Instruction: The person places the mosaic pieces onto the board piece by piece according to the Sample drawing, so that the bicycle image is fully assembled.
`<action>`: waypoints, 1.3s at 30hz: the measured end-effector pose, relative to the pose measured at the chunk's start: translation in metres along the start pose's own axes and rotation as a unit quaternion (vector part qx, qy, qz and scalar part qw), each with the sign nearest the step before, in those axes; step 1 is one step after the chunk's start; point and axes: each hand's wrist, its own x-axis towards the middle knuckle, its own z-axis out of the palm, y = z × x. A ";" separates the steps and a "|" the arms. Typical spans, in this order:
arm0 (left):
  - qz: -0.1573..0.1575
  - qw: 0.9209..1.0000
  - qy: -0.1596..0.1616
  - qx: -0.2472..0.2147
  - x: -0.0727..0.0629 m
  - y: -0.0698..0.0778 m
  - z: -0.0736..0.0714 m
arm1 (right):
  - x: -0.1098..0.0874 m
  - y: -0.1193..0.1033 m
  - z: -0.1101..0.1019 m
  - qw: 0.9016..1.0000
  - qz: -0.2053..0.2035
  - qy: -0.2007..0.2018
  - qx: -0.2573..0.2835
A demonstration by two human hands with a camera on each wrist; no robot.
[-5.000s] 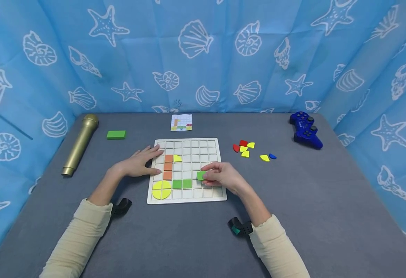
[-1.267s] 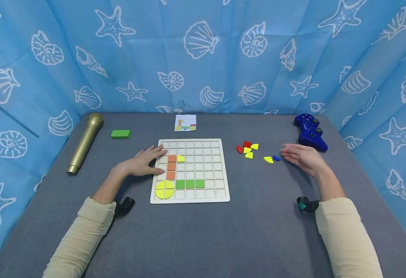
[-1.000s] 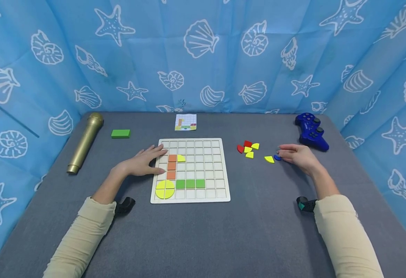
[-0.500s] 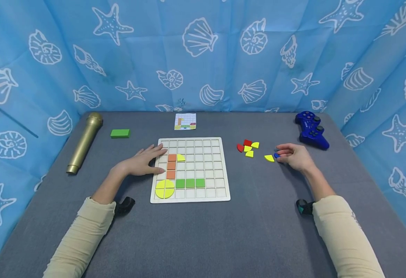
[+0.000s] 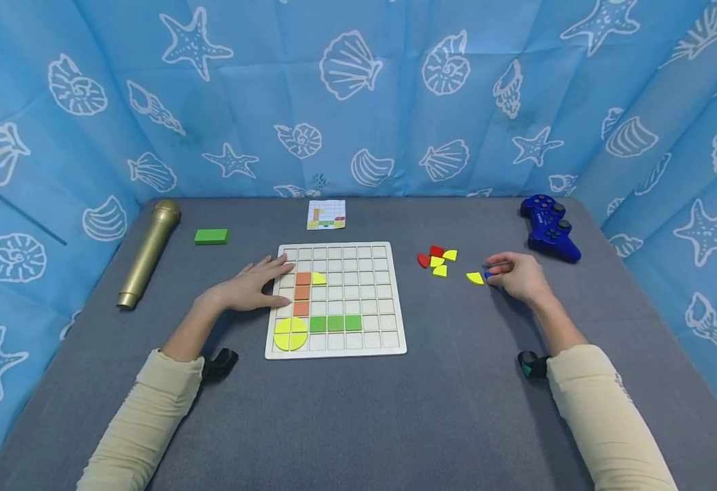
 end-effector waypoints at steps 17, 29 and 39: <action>0.000 1.000 -0.004 -0.002 0.000 0.000 0.000 | -0.010 0.003 -0.013 0.998 -0.012 -0.065 -0.020; 0.008 1.000 -0.004 -0.006 -0.002 -0.002 0.001 | -0.025 -0.023 -0.004 0.997 -0.053 -0.045 0.021; 0.003 1.000 -0.002 -0.002 -0.001 -0.001 0.000 | -0.031 -0.042 0.009 0.986 -0.042 -0.124 0.107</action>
